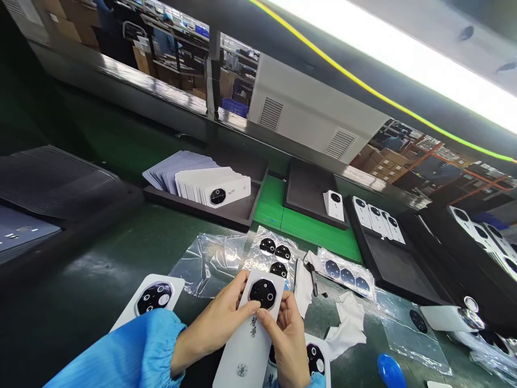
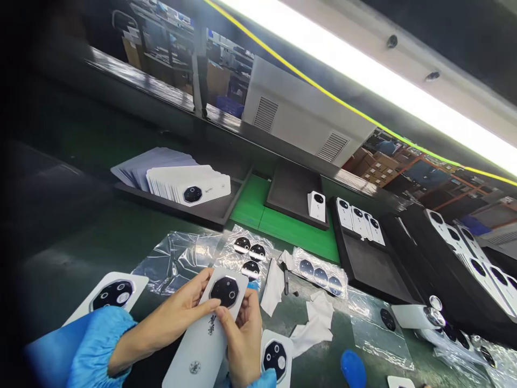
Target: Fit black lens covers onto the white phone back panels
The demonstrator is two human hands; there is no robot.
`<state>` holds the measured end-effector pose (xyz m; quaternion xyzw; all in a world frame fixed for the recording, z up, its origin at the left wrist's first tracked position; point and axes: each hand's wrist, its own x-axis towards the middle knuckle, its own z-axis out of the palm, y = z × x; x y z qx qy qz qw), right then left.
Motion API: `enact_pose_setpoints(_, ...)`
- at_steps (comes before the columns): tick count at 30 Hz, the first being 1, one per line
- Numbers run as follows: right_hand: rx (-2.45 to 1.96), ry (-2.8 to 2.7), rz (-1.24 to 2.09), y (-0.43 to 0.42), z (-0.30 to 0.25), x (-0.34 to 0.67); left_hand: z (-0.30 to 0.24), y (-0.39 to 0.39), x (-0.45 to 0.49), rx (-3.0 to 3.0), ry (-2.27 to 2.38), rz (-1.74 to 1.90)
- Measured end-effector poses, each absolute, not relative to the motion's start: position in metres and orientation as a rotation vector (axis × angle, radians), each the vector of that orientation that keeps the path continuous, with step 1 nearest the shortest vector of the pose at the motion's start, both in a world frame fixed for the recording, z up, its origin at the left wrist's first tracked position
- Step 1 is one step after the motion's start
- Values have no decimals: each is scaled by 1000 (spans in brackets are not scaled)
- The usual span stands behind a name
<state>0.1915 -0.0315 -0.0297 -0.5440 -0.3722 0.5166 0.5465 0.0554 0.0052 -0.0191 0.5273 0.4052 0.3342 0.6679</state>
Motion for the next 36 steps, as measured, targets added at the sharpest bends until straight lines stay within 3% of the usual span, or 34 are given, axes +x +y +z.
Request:
enact_pose_setpoints(7, -1269, -876, 1292, -40, -14, 188, -1, -2, 47, 1327, 934, 777)
enact_pose_setpoints(13, -1301, -817, 1140, -49, -19, 181, 0, -9, 39, 1292, 909, 876)
enact_pose_setpoints(19, -1316, -1106, 1114, -52, -22, 154, 11, -17, 13, 1164, 972, 974)
enact_pose_setpoints(24, -1166, -1432, 1286, -44, 1, 127, 16, -24, -26, 989, 954, 1177)
enact_pose_setpoints(26, -1177, -1723, 1141, -28, 22, 121, 13, -22, -47, 1069, 980, 1246)
enact_pose_setpoints(28, -1199, -2095, 725, 0, 49, 119, 6, -17, -72, 1241, 1046, 1267)
enact_pose_setpoints(30, -1201, -2183, 537, 39, 74, 117, -3, -13, -95, 1425, 1146, 1232)
enact_pose_setpoints(36, -1271, -2445, 40, 160, 104, 106, -41, -10, -126, 1904, 1371, 692)
